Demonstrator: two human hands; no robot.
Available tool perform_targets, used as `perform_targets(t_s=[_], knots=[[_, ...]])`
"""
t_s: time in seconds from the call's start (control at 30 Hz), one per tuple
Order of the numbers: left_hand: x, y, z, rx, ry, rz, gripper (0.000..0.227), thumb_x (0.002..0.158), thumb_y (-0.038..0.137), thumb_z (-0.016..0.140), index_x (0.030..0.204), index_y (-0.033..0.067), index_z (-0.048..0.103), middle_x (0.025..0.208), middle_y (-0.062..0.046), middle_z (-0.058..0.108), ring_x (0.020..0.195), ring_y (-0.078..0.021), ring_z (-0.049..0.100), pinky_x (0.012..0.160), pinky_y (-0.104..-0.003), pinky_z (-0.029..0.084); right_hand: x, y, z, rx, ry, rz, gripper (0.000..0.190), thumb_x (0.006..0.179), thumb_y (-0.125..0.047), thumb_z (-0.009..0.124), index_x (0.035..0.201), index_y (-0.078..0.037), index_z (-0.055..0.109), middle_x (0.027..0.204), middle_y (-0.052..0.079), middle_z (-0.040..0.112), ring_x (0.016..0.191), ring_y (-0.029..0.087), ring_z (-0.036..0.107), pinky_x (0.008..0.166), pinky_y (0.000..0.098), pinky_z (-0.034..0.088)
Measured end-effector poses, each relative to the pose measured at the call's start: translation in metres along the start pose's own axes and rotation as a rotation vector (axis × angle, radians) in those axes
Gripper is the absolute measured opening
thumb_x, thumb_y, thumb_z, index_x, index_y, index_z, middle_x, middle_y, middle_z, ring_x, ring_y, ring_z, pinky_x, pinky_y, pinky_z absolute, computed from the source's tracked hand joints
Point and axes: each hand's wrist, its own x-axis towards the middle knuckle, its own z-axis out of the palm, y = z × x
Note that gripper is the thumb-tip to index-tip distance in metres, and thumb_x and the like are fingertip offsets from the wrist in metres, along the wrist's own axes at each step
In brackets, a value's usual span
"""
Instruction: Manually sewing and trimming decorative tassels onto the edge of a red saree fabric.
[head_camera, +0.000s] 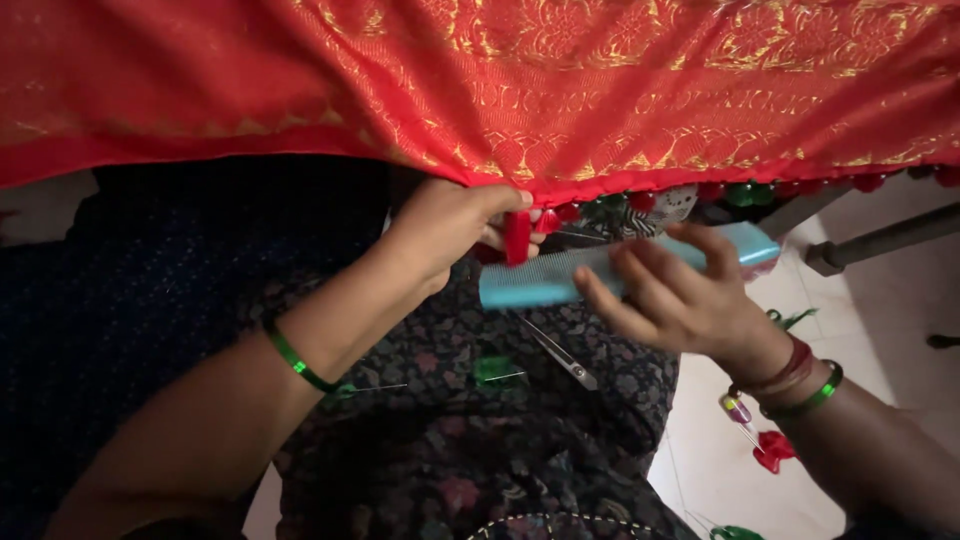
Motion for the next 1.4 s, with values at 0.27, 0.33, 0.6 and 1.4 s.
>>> perform_targets(t_s=[0.27,0.33,0.6,1.4], knots=[[-0.002,-0.05,-0.001,0.422,0.086,0.398,0.025,0.104,0.021,0.062,0.109,0.0007,0.075,0.094,-0.005,0.08,0.082,-0.0107,0.069,0.076,-0.027,0.055,-0.074,-0.084,0.038,0.45,-0.225,0.277,0.052,0.074,-0.017,0.076,0.125,-0.013,0.066,0.105,0.007,0.072,0.094,0.026,0.069,0.079,0.044,0.048],[-0.007,-0.064,0.001,0.363,0.078,0.443,0.026,0.105,0.022,0.062,0.109,0.0007,0.076,0.096,-0.005,0.08,0.085,-0.0095,0.068,0.079,-0.026,0.054,-0.097,-0.113,0.064,0.757,-0.326,0.686,0.049,0.079,-0.015,0.077,0.126,-0.01,0.063,0.106,0.01,0.069,0.097,0.029,0.067,0.082,0.043,0.05],[-0.009,-0.078,0.0,0.301,0.123,0.508,0.025,0.105,0.022,0.061,0.107,-0.0003,0.073,0.091,-0.005,0.079,0.088,-0.0094,0.072,0.083,-0.025,0.056,-0.113,-0.129,0.077,1.233,-0.118,0.782,0.047,0.073,0.004,0.064,0.119,-0.006,0.065,0.118,0.017,0.067,0.11,0.038,0.065,0.091,0.0455,0.054],[-0.02,-0.049,-0.01,0.4,0.145,0.533,0.025,0.093,0.02,0.075,0.104,-0.0021,0.073,0.095,-0.005,0.075,0.087,-0.0114,0.069,0.08,-0.027,0.055,0.072,-0.096,0.092,1.886,0.512,1.568,0.018,0.102,-0.019,0.067,0.105,-0.001,0.066,0.095,0.006,0.069,0.085,0.015,0.065,0.076,0.0304,0.053]])
